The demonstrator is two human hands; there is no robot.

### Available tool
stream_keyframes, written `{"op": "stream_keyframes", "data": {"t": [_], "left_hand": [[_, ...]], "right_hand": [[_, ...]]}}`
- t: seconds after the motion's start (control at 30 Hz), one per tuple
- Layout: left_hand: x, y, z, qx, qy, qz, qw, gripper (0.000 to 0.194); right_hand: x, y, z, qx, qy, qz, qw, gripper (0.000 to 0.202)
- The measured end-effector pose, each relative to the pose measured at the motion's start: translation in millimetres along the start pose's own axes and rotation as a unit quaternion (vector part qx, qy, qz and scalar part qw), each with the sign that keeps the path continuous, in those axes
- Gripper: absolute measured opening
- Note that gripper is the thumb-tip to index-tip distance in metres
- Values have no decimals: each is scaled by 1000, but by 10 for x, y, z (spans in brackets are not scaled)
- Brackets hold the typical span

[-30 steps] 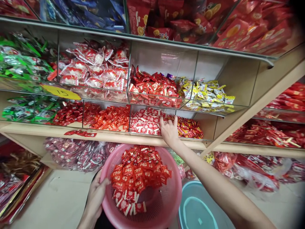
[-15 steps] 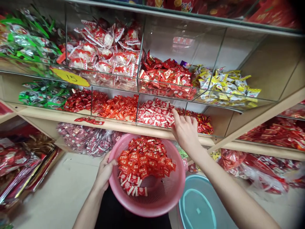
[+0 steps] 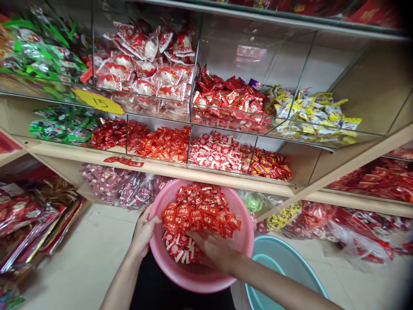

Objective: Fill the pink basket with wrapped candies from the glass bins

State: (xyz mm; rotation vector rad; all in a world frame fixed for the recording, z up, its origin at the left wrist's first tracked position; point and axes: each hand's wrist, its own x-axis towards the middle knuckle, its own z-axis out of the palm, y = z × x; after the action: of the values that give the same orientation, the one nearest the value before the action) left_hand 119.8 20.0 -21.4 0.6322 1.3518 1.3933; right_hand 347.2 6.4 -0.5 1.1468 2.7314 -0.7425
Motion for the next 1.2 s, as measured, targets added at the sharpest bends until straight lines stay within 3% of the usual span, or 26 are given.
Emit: {"op": "stream_keyframes", "data": {"t": [0.37, 0.7, 0.9, 1.2], "left_hand": [[12, -50, -50, 14, -17, 1, 1000, 70], [-13, -38, -40, 24, -11, -2, 1000, 73], [-30, -45, -56, 35, -17, 2, 999, 72], [-5, -82, -81, 34, -26, 5, 999, 72]], "right_hand": [[171, -196, 142, -128, 0, 4, 992, 63], [273, -219, 292, -119, 28, 12, 992, 66], [280, -260, 231, -80, 32, 59, 995, 69], [278, -237, 243, -43, 30, 59, 997, 78]]}}
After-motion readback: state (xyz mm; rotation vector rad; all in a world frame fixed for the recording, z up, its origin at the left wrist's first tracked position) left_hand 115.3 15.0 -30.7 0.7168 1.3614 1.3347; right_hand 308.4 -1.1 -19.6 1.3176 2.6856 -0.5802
